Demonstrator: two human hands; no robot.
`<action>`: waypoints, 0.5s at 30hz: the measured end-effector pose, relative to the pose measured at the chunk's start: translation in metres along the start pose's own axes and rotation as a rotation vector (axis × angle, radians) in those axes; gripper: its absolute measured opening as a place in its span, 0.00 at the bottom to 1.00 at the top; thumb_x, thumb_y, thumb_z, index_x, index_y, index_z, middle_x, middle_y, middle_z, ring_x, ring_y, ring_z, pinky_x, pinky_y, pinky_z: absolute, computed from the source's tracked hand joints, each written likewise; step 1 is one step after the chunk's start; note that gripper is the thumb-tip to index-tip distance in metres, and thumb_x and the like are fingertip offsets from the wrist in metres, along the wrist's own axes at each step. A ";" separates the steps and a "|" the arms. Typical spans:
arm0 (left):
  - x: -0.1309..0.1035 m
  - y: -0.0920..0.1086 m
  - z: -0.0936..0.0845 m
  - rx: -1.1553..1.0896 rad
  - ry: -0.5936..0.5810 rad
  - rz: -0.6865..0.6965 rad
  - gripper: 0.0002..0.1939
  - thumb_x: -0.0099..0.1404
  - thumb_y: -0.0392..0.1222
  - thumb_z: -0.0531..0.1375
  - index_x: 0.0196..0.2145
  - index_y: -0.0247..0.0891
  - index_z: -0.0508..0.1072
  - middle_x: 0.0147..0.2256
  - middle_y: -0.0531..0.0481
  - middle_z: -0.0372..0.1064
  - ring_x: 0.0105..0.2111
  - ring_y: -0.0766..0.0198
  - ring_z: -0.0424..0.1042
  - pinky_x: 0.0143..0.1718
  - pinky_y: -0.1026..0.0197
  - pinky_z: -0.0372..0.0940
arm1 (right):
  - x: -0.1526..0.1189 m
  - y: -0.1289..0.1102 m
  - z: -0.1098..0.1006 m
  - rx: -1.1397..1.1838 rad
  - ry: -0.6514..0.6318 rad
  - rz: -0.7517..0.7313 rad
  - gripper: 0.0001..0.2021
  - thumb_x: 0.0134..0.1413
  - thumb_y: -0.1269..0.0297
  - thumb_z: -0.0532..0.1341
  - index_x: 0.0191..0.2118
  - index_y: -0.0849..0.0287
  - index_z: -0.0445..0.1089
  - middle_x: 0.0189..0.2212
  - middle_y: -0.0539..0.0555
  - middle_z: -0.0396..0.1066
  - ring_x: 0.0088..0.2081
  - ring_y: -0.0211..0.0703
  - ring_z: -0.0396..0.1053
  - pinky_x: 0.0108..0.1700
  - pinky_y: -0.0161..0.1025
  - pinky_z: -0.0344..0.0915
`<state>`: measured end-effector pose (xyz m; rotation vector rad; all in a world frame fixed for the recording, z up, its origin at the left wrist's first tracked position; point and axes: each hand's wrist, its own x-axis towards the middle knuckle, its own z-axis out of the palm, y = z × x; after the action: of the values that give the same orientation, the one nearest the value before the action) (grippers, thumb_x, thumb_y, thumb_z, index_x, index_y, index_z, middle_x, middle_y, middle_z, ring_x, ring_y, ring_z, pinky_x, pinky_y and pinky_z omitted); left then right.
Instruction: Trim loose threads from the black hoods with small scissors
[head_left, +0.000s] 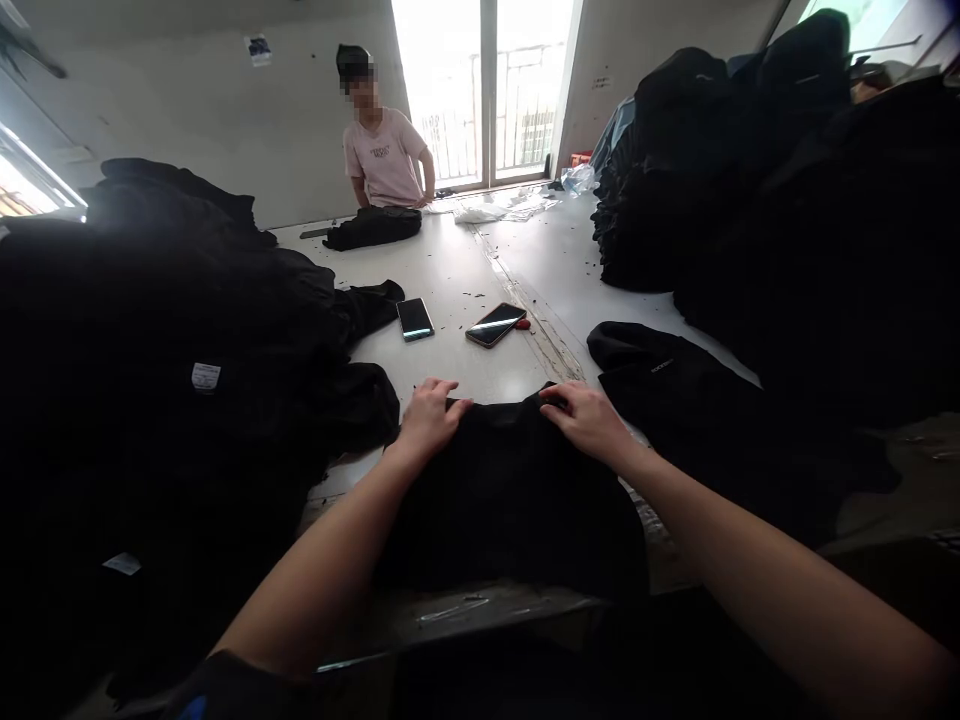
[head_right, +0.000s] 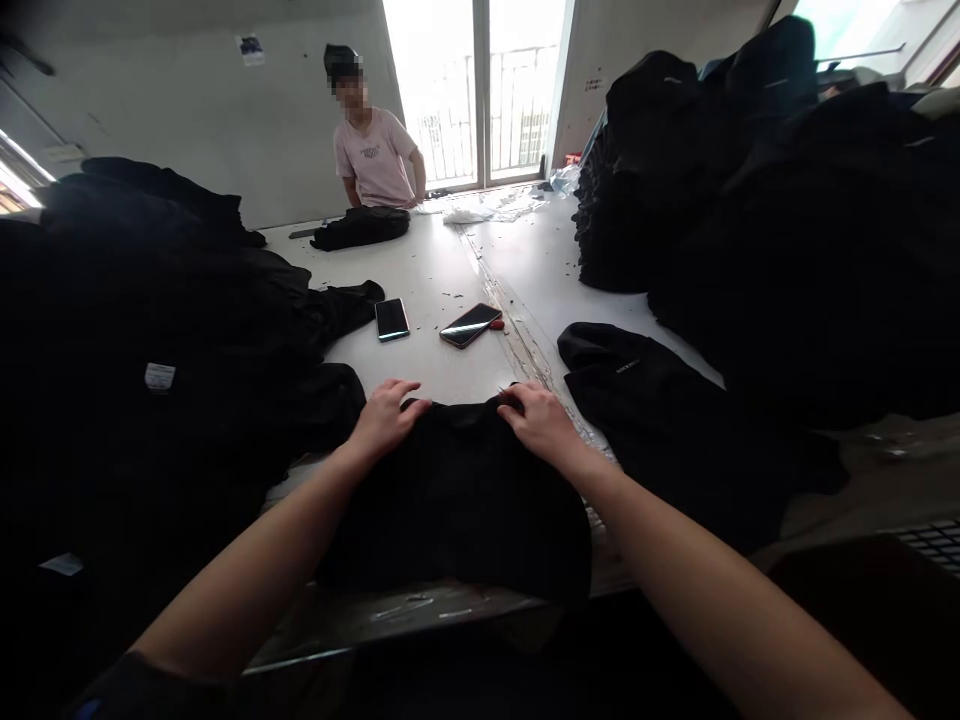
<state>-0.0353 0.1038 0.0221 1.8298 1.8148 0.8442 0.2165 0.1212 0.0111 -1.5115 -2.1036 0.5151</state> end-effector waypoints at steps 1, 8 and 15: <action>0.007 -0.003 0.012 -0.006 0.015 -0.016 0.13 0.57 0.47 0.62 0.37 0.37 0.77 0.42 0.40 0.72 0.46 0.49 0.68 0.46 0.53 0.62 | 0.003 0.004 0.011 -0.031 0.011 0.016 0.09 0.55 0.64 0.59 0.40 0.57 0.73 0.42 0.57 0.70 0.38 0.46 0.71 0.39 0.40 0.68; 0.009 -0.041 0.013 -0.192 0.067 -0.166 0.22 0.61 0.57 0.54 0.24 0.36 0.73 0.19 0.52 0.65 0.23 0.62 0.67 0.25 0.63 0.61 | -0.006 0.031 0.035 -0.078 0.064 0.037 0.10 0.54 0.67 0.58 0.43 0.58 0.72 0.44 0.59 0.66 0.37 0.49 0.71 0.39 0.44 0.68; -0.006 -0.050 0.014 -0.333 0.141 -0.254 0.24 0.58 0.62 0.56 0.25 0.35 0.73 0.18 0.54 0.64 0.19 0.65 0.65 0.21 0.65 0.60 | -0.006 0.035 0.033 0.012 0.169 0.035 0.01 0.51 0.70 0.58 0.31 0.57 0.66 0.35 0.56 0.68 0.36 0.47 0.69 0.41 0.42 0.68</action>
<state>-0.0620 0.1026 -0.0227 1.3326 1.8113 1.1204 0.2246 0.1262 -0.0364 -1.5322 -1.9447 0.3967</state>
